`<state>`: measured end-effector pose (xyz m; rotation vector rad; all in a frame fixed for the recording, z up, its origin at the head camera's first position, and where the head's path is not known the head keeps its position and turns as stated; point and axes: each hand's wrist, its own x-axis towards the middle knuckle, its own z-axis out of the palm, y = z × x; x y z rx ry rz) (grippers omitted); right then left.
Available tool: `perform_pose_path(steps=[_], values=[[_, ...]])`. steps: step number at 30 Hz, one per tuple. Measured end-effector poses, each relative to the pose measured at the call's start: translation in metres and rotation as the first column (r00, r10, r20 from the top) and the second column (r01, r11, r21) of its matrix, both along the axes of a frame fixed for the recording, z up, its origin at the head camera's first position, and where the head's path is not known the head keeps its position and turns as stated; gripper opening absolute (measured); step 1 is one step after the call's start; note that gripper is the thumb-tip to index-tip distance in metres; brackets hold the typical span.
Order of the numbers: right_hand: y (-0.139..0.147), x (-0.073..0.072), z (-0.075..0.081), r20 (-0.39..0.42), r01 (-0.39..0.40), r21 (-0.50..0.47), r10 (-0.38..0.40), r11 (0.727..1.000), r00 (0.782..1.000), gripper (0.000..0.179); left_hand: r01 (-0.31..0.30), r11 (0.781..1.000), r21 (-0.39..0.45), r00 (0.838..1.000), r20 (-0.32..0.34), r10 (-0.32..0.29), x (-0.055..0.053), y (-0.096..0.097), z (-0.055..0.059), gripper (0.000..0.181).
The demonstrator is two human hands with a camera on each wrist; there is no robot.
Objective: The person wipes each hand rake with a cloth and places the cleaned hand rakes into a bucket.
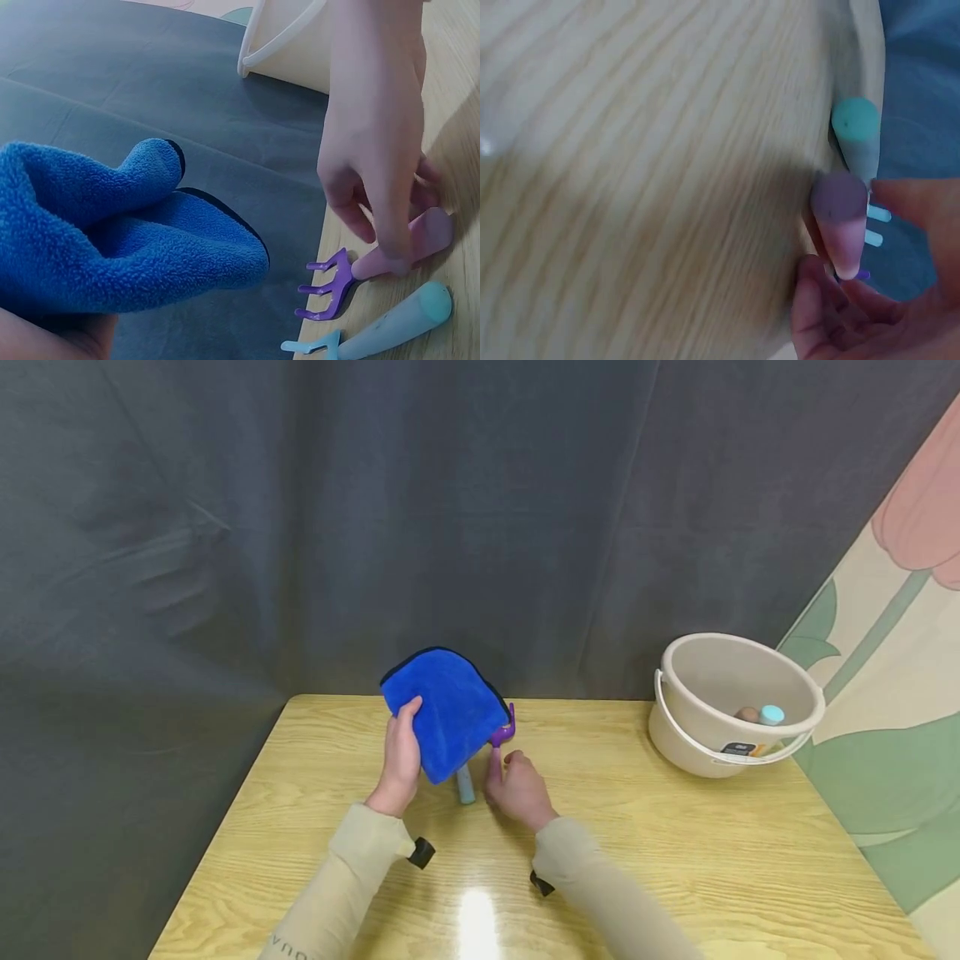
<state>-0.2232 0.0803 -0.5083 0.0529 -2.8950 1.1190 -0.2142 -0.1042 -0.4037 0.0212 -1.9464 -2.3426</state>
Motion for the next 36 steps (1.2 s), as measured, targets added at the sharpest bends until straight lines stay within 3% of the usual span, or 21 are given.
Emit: perform_pose_path(steps=[4, 11, 14, 18, 28, 31, 36], values=[[-0.003, 0.000, 0.002, -0.007, -0.009, 0.052, 0.010, 0.999, 1.000, 0.037, 0.020, 1.000, 0.007, 1.000, 0.001, -0.020, 0.000, 0.001, 0.000, 0.054], [0.006, -0.003, 0.006, 0.038, -0.054, 0.127, 0.050, 0.990, 0.998, 0.056, 0.005, 1.000, -0.009, 1.000, 0.013, -0.004, 0.000, 0.000, 0.001, 0.059], [0.010, -0.003, 0.010, 0.084, -0.054, 0.079, 0.047, 0.995, 0.995, 0.060, 0.008, 1.000, -0.012, 1.000, 0.027, -0.008, 0.000, 0.000, 0.002, 0.060], [0.015, -0.002, 0.015, 0.139, -0.036, -0.005, 0.036, 0.999, 0.990, 0.050, 0.012, 1.000, -0.013, 0.999, 0.041, -0.012, 0.001, -0.001, 0.001, 0.061], [0.025, -0.004, 0.004, 0.314, 0.057, -0.200, 0.009, 0.978, 0.949, 0.039, 0.004, 1.000, -0.007, 0.999, 0.042, -0.003, 0.002, -0.002, 0.002, 0.061], [0.029, -0.005, 0.003, 0.335, 0.052, -0.272, 0.044, 0.961, 0.941, 0.036, 0.002, 1.000, -0.009, 0.999, 0.039, -0.002, 0.002, -0.002, 0.003, 0.061], [0.040, -0.003, 0.012, 0.331, 0.076, -0.428, 0.078, 0.900, 0.941, 0.029, -0.006, 1.000, -0.013, 0.998, 0.056, 0.007, 0.002, -0.002, 0.003, 0.064]])
